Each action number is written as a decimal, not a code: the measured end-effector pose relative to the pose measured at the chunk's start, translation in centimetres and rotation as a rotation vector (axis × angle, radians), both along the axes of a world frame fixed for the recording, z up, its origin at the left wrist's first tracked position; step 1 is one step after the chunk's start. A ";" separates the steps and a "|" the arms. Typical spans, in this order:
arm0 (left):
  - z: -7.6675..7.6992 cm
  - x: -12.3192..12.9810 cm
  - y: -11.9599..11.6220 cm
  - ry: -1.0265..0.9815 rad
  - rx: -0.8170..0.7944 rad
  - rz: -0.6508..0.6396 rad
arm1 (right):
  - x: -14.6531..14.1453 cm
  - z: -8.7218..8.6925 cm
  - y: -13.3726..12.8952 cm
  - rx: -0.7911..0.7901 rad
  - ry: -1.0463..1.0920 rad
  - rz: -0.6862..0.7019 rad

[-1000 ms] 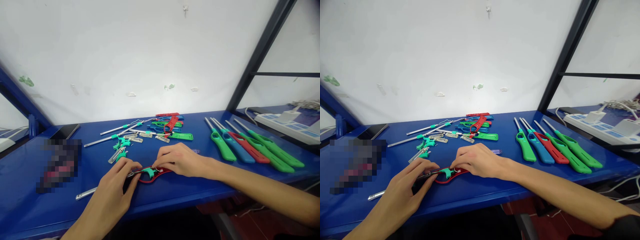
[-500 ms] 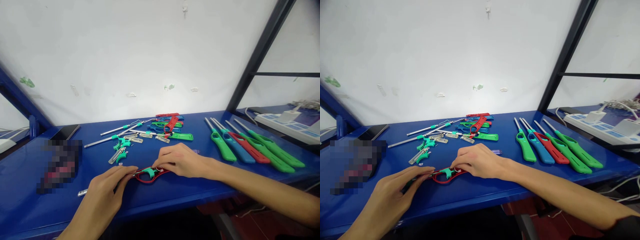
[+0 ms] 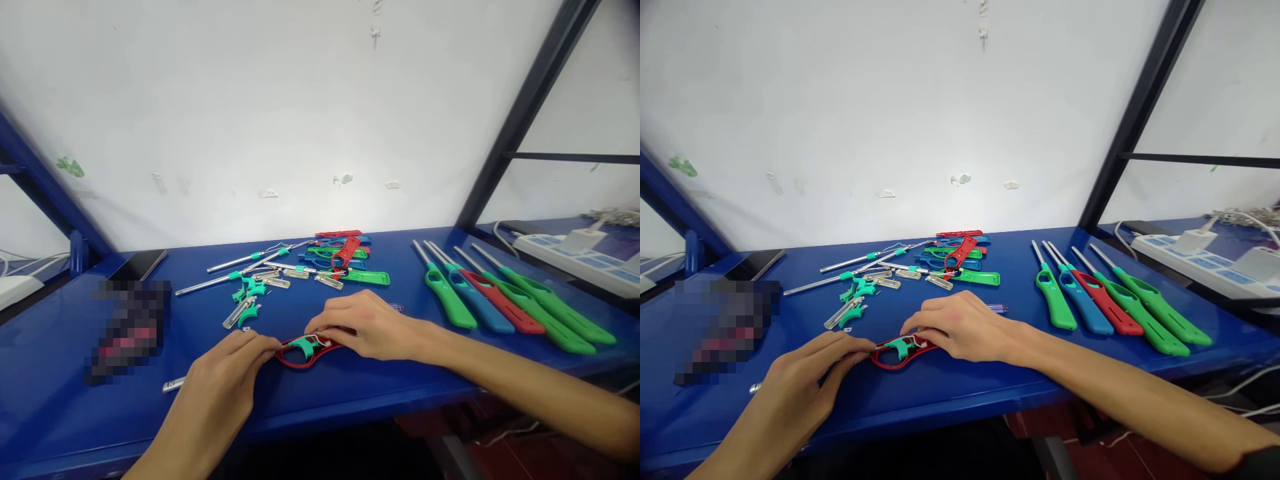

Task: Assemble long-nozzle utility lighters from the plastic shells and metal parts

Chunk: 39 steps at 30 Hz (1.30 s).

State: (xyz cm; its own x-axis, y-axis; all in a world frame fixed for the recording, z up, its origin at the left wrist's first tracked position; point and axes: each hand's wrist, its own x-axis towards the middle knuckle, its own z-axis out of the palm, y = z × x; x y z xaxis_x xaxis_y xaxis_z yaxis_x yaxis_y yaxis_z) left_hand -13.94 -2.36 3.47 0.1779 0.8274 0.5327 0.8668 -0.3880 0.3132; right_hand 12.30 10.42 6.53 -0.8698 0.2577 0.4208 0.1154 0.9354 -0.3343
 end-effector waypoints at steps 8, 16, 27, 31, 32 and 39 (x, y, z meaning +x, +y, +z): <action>0.2 0.2 -0.2 0.022 0.006 0.013 | 0.0 0.2 0.1 -0.024 -0.006 -0.001; -0.4 0.0 -0.3 0.081 0.012 0.015 | 0.1 0.8 1.5 0.083 -0.003 -0.263; 4.1 2.3 2.4 0.522 -0.161 0.486 | -1.9 1.2 4.8 0.331 -0.250 -0.536; 5.7 2.4 4.3 0.551 -0.264 0.589 | -2.0 0.7 5.3 0.335 -0.258 -0.517; 5.9 2.4 4.6 0.553 -0.293 0.599 | -1.9 0.6 5.4 0.328 -0.255 -0.508; 5.9 2.5 5.9 0.551 -0.424 0.581 | -1.4 0.9 4.9 0.265 -0.180 -0.456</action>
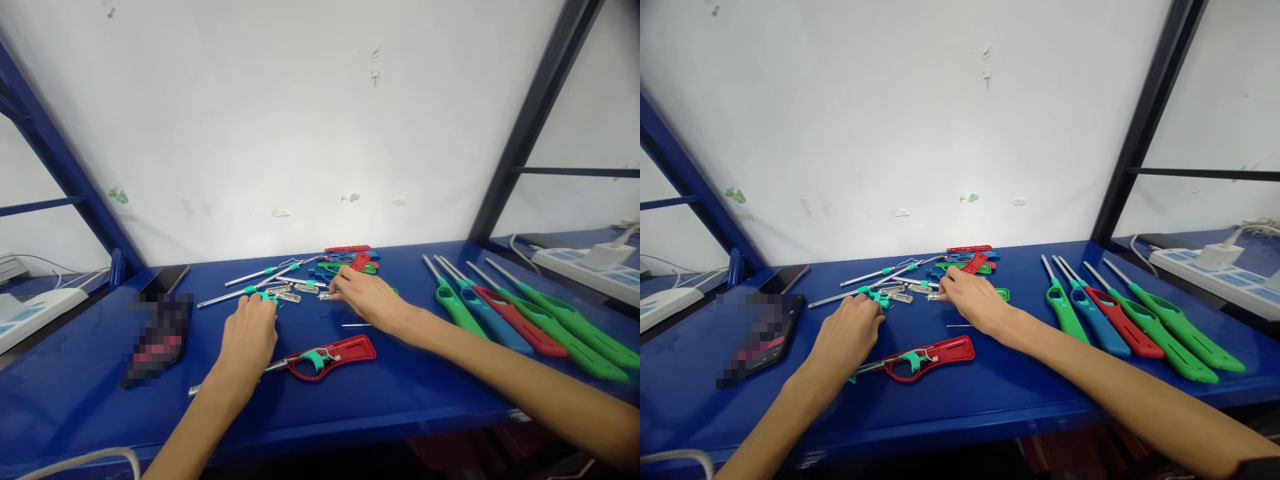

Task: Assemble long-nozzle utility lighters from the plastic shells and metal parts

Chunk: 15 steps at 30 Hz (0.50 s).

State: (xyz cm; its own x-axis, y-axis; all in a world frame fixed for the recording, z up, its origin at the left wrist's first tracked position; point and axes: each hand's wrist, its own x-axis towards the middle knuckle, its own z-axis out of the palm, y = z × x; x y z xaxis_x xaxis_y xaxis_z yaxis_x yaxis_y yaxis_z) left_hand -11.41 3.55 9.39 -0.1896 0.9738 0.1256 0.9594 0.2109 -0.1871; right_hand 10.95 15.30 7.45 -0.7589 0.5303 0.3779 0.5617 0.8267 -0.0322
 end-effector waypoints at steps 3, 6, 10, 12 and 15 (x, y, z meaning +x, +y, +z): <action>-0.3 0.0 0.2 -0.011 0.012 -0.003 | 0.3 0.2 -0.5 -0.012 0.050 0.010; -0.6 0.0 0.5 -0.038 0.060 -0.019 | 0.6 0.3 -1.0 -0.023 0.094 0.027; -1.2 0.0 0.8 -0.089 0.127 -0.052 | 0.8 0.4 -1.4 -0.038 0.139 0.042; -1.5 0.0 0.9 -0.113 0.149 -0.062 | 0.7 0.4 -1.6 -0.041 0.159 0.037; -1.8 -0.1 0.9 -0.151 0.183 -0.064 | 0.6 0.2 -1.7 -0.044 0.183 0.041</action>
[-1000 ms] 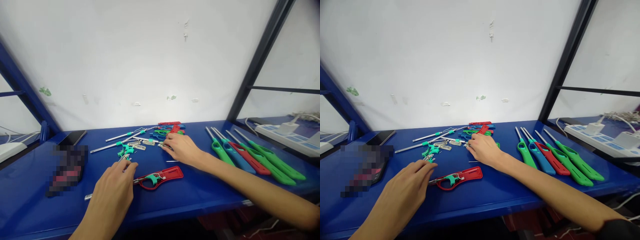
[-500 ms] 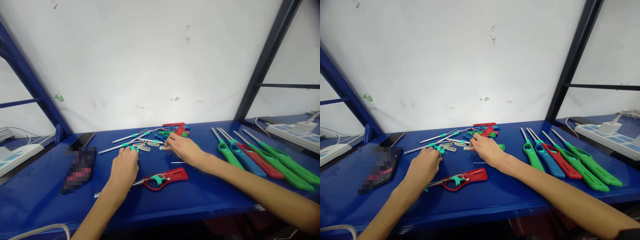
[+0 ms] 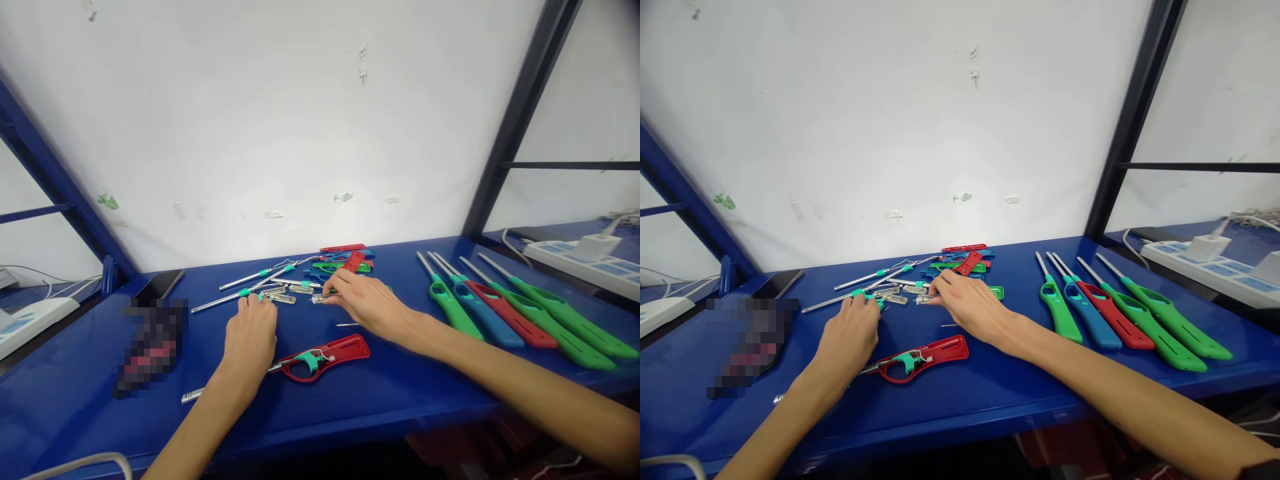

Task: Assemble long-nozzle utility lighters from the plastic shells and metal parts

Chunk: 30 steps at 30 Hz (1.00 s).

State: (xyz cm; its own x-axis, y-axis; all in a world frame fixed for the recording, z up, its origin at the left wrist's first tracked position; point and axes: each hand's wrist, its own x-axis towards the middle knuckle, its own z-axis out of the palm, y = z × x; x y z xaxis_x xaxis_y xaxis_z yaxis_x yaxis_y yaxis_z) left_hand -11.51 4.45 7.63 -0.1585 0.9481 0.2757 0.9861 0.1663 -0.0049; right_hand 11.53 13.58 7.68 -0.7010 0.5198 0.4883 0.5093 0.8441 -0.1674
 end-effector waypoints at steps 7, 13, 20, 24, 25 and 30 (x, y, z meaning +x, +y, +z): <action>0.6 -0.7 -1.2 -0.220 0.094 -0.108 | -0.1 -0.2 -0.5 0.027 0.025 0.087; 0.2 -0.9 -2.6 -0.522 0.251 -0.216 | -0.4 -0.5 -1.2 0.094 0.062 0.164; -0.2 -0.6 -2.7 -0.703 0.332 -0.262 | -0.5 -0.4 -1.9 0.184 0.075 0.218; 0.1 -0.2 -2.8 -0.752 0.364 -0.314 | -0.6 -0.4 -2.3 0.201 0.088 0.224; 0.2 -0.1 -2.8 -0.760 0.367 -0.330 | -0.6 -0.4 -2.3 0.205 0.090 0.224; 0.5 0.2 -3.0 -0.773 0.371 -0.369 | -0.6 -0.5 -2.1 0.217 0.103 0.231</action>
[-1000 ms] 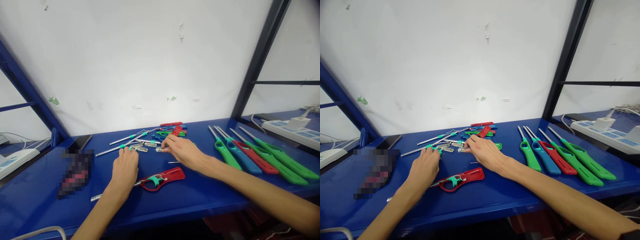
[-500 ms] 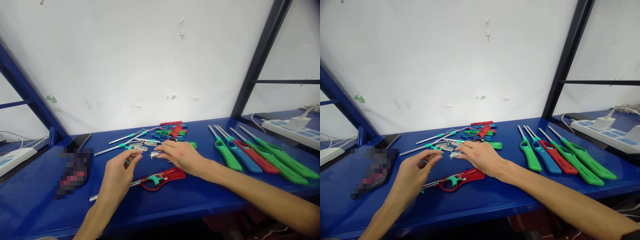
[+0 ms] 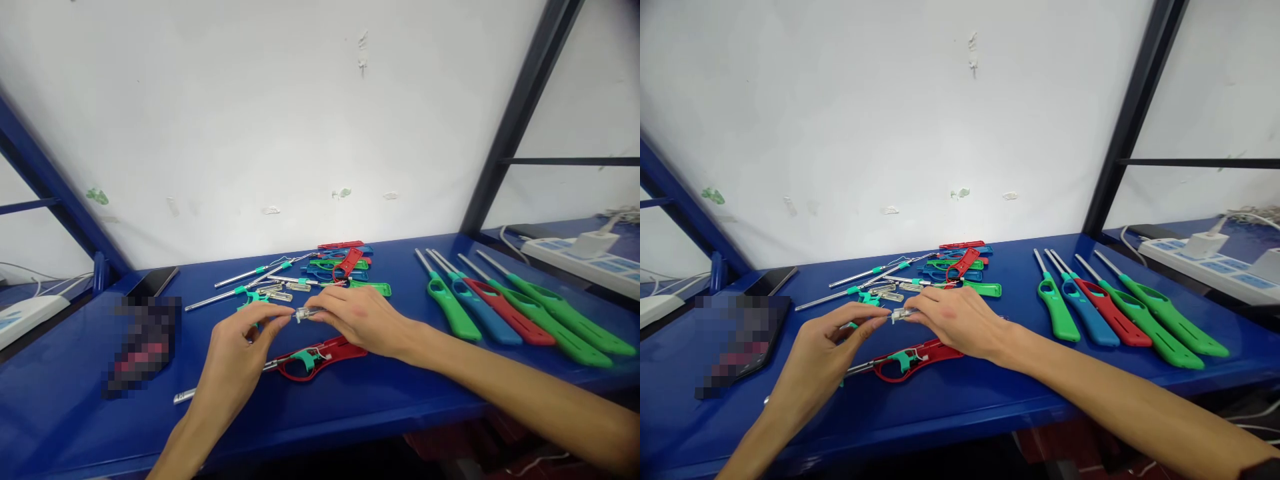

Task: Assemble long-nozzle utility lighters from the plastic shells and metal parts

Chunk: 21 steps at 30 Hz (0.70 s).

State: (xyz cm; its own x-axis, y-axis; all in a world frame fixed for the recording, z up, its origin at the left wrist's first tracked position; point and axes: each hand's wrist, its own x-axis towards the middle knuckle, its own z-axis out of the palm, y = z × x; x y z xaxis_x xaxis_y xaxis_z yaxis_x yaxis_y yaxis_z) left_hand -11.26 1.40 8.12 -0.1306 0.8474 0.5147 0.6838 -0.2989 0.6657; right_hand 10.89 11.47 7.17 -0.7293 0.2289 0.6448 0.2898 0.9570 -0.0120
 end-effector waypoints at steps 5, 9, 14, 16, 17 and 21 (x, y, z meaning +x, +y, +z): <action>0.0 0.2 -0.2 0.018 0.035 0.032 | 0.0 0.1 -0.1 0.001 0.009 -0.006; -0.1 0.3 -0.4 0.055 0.089 0.061 | 0.0 0.1 -0.4 0.007 0.017 -0.012; -0.2 0.5 -0.6 0.100 0.153 0.050 | 0.1 0.1 -0.4 0.013 0.035 -0.013; -0.2 0.7 -0.6 0.123 0.184 0.050 | 0.1 0.1 -0.4 0.014 0.035 -0.008; -0.2 0.8 -0.6 0.135 0.201 0.052 | 0.1 0.1 -0.4 0.014 0.033 -0.006; -0.4 1.1 -0.7 0.181 0.263 0.055 | 0.1 0.1 -0.5 0.008 0.024 -0.007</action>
